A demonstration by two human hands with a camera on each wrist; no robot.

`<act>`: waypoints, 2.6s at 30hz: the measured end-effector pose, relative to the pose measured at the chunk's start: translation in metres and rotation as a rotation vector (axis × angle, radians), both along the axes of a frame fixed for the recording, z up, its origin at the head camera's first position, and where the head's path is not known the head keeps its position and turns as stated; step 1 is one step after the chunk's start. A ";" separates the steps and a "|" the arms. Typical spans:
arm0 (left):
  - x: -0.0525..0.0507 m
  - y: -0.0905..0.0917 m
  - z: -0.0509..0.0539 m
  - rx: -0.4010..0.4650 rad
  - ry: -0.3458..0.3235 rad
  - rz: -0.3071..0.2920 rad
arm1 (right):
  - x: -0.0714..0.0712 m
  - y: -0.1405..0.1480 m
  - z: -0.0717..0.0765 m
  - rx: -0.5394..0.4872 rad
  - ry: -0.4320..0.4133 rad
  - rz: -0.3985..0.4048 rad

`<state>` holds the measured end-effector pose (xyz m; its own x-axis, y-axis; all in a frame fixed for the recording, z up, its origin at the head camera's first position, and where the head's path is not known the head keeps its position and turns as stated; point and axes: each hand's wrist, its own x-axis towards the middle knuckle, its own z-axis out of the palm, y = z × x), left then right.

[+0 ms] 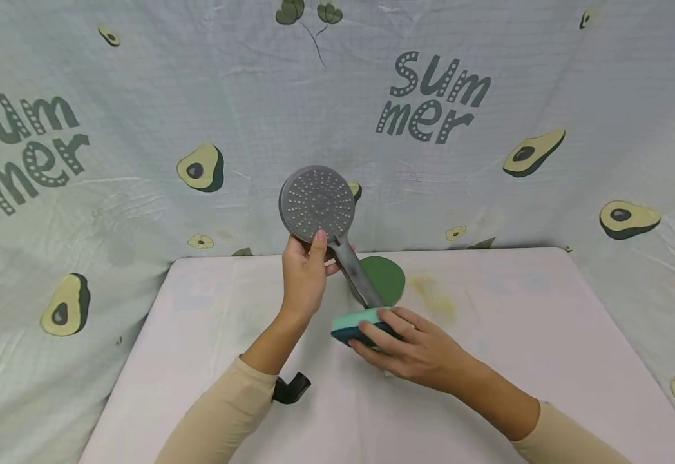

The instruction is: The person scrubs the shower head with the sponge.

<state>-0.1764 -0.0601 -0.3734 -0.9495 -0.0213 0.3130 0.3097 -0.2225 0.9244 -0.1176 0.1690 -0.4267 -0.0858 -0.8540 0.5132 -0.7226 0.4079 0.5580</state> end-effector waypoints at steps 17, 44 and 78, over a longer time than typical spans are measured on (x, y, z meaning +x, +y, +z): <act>0.004 -0.003 0.000 0.057 0.014 -0.094 | -0.005 0.039 -0.010 -0.327 -0.494 0.040; -0.002 -0.014 0.002 -0.002 0.020 -0.055 | -0.005 0.045 -0.001 -0.284 -0.543 -0.166; 0.008 -0.017 -0.011 -0.206 -0.215 -0.239 | -0.003 0.031 -0.001 -0.335 -0.601 -0.140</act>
<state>-0.1685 -0.0767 -0.3843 -0.9644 0.2516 0.0810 0.0659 -0.0680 0.9955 -0.1202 0.2001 -0.4279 -0.5342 -0.6187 0.5760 -0.7949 0.5996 -0.0931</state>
